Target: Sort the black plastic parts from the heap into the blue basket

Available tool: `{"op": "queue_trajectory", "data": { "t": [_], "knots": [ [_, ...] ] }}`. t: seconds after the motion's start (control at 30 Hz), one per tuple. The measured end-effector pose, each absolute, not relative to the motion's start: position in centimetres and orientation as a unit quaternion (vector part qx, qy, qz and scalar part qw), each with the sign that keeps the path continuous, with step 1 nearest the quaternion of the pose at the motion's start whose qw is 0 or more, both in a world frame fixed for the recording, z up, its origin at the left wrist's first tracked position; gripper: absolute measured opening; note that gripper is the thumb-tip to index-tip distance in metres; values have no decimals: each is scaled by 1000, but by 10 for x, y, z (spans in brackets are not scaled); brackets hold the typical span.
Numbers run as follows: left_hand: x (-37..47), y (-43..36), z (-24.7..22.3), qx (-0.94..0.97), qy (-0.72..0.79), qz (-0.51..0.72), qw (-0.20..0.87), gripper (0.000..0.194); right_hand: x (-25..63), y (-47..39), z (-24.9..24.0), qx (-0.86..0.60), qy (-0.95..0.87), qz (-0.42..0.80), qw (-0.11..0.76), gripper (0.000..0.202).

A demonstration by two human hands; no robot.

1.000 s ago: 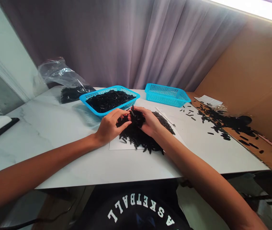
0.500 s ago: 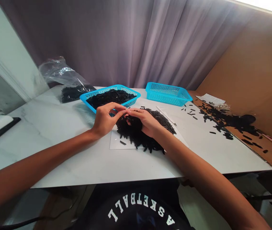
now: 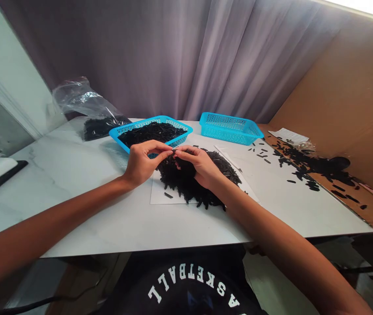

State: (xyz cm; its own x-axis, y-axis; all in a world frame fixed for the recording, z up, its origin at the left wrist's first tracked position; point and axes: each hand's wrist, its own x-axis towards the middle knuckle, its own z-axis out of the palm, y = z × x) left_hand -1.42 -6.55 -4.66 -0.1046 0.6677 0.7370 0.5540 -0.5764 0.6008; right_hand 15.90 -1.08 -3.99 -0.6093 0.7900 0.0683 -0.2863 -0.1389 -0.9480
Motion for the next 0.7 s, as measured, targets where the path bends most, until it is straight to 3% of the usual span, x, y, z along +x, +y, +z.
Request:
{"op": "queue_trajectory", "data": {
  "t": [0.33, 0.7],
  "knots": [
    [-28, -62, -42, 760, 352, 508, -201, 8, 163, -14, -32, -223, -524, 741, 357, 25],
    [-27, -63, -42, 748, 365, 513, -210, 9, 161, -14, -35, -216, -541, 724, 369, 26]
  ]
}}
